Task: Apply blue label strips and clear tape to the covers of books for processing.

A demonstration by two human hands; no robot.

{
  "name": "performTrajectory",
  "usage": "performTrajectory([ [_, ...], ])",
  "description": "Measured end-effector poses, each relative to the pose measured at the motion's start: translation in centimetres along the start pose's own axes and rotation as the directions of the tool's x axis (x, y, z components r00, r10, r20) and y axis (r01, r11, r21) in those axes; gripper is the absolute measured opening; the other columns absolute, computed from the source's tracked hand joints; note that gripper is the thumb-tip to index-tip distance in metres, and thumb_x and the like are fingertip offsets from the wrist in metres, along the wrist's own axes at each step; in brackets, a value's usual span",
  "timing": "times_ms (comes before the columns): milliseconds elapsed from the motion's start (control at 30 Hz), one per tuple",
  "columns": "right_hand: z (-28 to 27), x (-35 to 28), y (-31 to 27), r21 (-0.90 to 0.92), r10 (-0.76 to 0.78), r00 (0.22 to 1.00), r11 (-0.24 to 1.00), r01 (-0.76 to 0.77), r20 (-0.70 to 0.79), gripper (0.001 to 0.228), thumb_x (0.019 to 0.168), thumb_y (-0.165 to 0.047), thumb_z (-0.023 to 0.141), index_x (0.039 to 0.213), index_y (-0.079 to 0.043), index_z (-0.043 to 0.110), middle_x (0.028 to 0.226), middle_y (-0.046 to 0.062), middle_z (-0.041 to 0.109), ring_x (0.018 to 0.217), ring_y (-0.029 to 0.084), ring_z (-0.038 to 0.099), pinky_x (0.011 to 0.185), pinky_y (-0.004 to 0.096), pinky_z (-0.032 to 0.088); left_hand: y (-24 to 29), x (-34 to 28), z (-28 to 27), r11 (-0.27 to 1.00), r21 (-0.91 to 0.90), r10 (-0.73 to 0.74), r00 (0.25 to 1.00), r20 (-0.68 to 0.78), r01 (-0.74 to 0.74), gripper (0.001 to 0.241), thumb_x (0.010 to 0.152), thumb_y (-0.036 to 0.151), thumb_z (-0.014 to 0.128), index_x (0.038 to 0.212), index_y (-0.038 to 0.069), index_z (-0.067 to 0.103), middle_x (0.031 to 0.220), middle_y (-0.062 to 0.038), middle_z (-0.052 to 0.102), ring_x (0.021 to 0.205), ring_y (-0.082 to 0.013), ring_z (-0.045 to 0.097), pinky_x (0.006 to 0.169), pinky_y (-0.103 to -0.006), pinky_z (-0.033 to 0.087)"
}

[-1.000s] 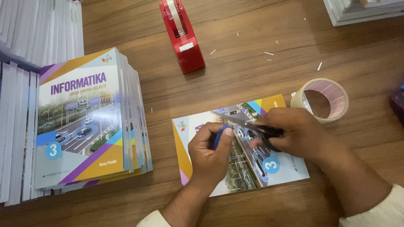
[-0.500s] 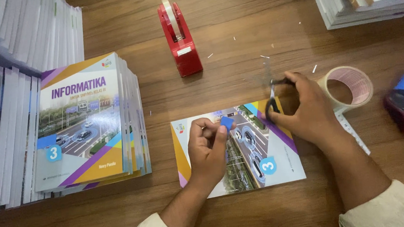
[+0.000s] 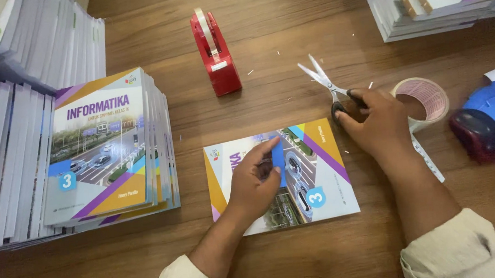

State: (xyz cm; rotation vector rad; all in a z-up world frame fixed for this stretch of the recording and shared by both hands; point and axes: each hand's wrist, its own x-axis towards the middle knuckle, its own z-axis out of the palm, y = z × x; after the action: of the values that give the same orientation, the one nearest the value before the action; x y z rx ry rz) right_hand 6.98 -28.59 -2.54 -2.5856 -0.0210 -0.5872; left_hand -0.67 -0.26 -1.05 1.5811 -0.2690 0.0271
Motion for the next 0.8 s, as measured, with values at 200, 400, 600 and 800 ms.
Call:
performTrajectory([
  [200, -0.4, 1.0, 0.0, -0.067, -0.014, 0.978, 0.997, 0.028, 0.207, 0.029, 0.080, -0.034, 0.082, 0.102, -0.015, 0.083, 0.112, 0.010, 0.077, 0.106, 0.031, 0.068, 0.091, 0.042, 0.049, 1.9, -2.2, 0.8, 0.851, 0.353, 0.254, 0.894, 0.368, -0.388, 0.034, 0.092, 0.005, 0.065, 0.126, 0.007, 0.066, 0.119, -0.014, 0.072, 0.106, -0.0323, 0.067, 0.096, -0.0430, 0.053],
  [400, -1.9, 0.8, -0.7, -0.057, 0.058, 0.917, 0.998, -0.038, 0.396, 0.066, 0.074, -0.042, 0.082, 0.131, -0.011, 0.070, 0.142, 0.011, 0.064, 0.137, 0.031, 0.052, 0.114, 0.042, 0.036, 3.7, -4.0, 1.0, 0.633, 0.621, 0.188, 0.870, 0.455, -0.462, 0.043, 0.095, 0.033, 0.065, 0.131, 0.011, 0.067, 0.138, -0.006, 0.067, 0.131, -0.0311, 0.053, 0.114, -0.0619, 0.029],
  [600, -2.1, -0.3, -1.6, 0.114, -0.166, 0.956, 0.983, 0.142, 0.241, 0.066, 0.076, -0.028, 0.084, 0.134, -0.001, 0.069, 0.138, 0.029, 0.063, 0.135, 0.046, 0.054, 0.117, 0.050, 0.037, 2.4, -1.3, -1.3, 0.509, 0.664, 0.282, 0.835, 0.473, -0.548, 0.042, 0.096, 0.036, 0.062, 0.126, 0.007, 0.070, 0.124, -0.014, 0.071, 0.115, -0.0339, 0.064, 0.099, -0.0498, 0.046],
  [800, -0.9, -0.4, -2.2, 0.202, -0.221, 0.975, 0.956, 0.214, 0.013, 0.057, 0.082, -0.040, 0.084, 0.132, -0.014, 0.071, 0.136, 0.012, 0.065, 0.133, 0.035, 0.057, 0.114, 0.046, 0.042, -1.0, 3.3, -5.5, 0.386, 0.728, 0.353, 0.820, 0.451, -0.567, 0.045, 0.092, 0.039, 0.066, 0.127, 0.012, 0.071, 0.118, -0.018, 0.069, 0.113, -0.0377, 0.065, 0.100, -0.0520, 0.047],
])
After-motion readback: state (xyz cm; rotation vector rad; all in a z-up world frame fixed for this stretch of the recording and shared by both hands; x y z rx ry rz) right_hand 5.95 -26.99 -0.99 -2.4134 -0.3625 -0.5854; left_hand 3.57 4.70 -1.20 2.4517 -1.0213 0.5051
